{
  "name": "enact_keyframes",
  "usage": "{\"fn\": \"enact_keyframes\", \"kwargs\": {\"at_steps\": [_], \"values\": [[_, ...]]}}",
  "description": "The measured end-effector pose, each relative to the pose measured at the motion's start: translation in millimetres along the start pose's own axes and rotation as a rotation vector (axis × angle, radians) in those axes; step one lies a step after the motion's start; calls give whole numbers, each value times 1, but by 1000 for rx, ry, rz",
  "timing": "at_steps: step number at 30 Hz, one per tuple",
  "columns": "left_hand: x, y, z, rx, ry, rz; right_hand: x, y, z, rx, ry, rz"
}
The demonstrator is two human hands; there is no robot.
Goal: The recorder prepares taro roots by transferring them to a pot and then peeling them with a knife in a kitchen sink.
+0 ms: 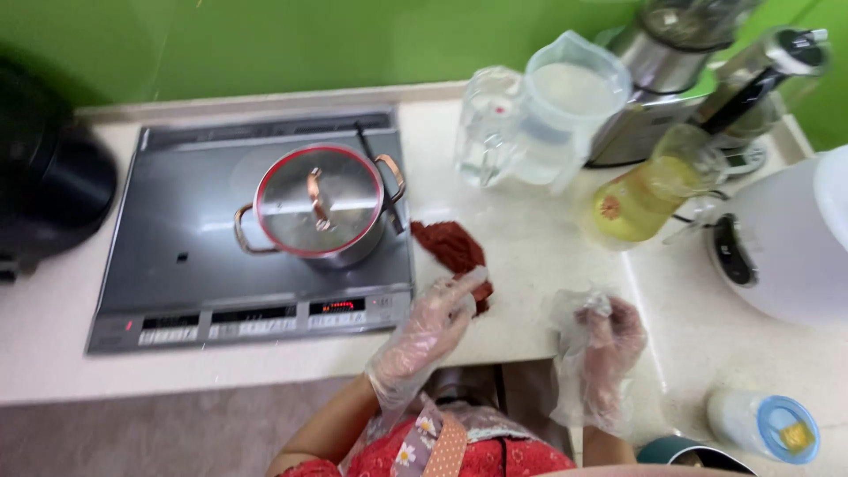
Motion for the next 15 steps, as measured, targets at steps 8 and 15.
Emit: {"fn": "enact_keyframes", "kwargs": {"at_steps": [8,15], "values": [[76,-110,116,559,691,-86,-63,5,58,-63,176,223],[84,-147,132,640,816,-62,-93,-8,64,-94,82,302]]}}
Point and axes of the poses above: each hand's wrist, its own y-axis towards the middle knuckle, its own x-axis out of the back of the hand, z = x × y, the point moved 1 cm from there along y, towards the middle knuckle, and after that the axes turned 1 degree about -z, right-handed, at the moved point
